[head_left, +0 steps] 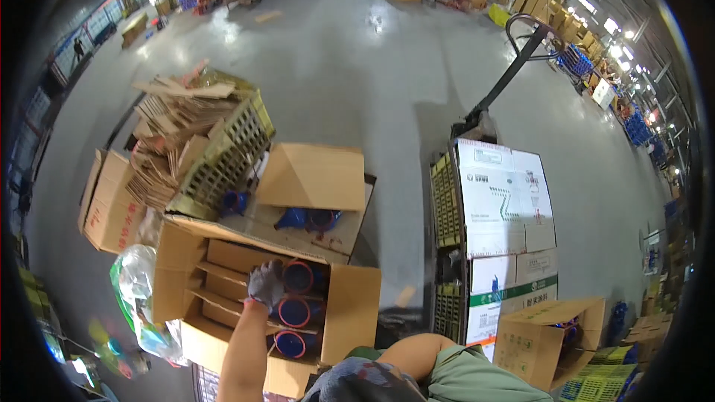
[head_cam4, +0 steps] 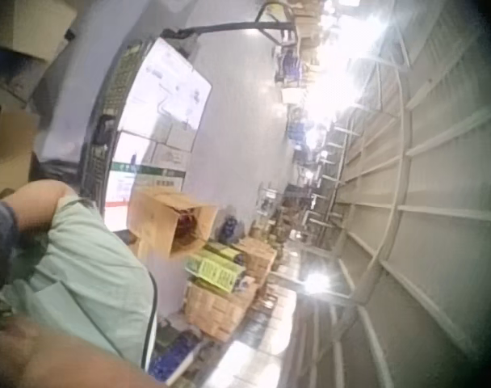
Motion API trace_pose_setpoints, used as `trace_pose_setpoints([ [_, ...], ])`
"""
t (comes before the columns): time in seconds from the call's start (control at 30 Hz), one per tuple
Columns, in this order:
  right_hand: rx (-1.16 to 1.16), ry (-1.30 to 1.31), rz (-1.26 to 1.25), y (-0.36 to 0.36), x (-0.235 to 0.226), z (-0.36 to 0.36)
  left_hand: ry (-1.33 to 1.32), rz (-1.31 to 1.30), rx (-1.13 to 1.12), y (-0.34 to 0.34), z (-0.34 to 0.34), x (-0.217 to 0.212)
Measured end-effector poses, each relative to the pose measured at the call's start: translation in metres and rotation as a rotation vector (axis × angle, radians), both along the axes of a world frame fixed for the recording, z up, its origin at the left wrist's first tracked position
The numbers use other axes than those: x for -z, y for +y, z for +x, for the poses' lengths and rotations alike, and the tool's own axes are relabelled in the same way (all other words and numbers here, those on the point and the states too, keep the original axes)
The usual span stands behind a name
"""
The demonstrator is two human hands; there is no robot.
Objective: The person places blue water meters into a cardboard box containing dividers, inserting cardboard supports between the meters to secure them.
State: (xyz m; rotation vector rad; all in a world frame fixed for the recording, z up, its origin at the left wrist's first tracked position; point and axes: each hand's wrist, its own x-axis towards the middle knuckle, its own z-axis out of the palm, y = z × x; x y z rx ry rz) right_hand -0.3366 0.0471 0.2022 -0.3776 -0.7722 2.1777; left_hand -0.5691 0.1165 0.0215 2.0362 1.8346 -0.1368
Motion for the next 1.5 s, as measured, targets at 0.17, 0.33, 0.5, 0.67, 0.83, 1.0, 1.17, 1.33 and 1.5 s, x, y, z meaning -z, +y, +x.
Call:
trace_pose_setpoints([
  [0.17,-0.074,0.01,0.111,0.001,-0.025,-0.003,0.003,0.408,-0.047,-0.016,-0.026,-0.003],
  [0.33,-0.156,0.019,0.194,0.0,-0.035,0.003,-0.153,0.569,-0.165,-0.063,-0.029,-0.034],
  [0.5,-0.327,0.134,0.346,0.011,-0.058,-0.003,-0.344,0.618,-0.37,-0.144,-0.041,-0.068],
  [0.67,-0.585,0.243,0.317,-0.003,-0.061,-0.066,-1.41,0.497,-0.708,-0.222,-0.035,-0.164],
  [0.83,-0.736,0.027,-0.317,-0.098,0.025,-0.184,-1.441,0.445,-1.234,-0.369,-0.038,-0.155],
  [1.0,-1.045,0.025,-0.343,-0.145,0.073,-0.227,-2.739,0.572,-0.982,-0.476,-0.038,-0.087],
  [1.17,-0.985,-0.373,0.111,-0.216,0.094,-0.272,-1.977,0.168,-1.542,-0.494,-0.053,-0.083],
  [1.33,-0.562,-0.809,0.942,-0.192,0.102,-0.316,-1.927,0.893,-2.027,-0.564,-0.064,0.08],
  [1.5,-0.212,-1.188,1.623,-0.088,0.186,-0.318,-2.243,0.669,-2.305,-0.684,-0.076,0.293],
])
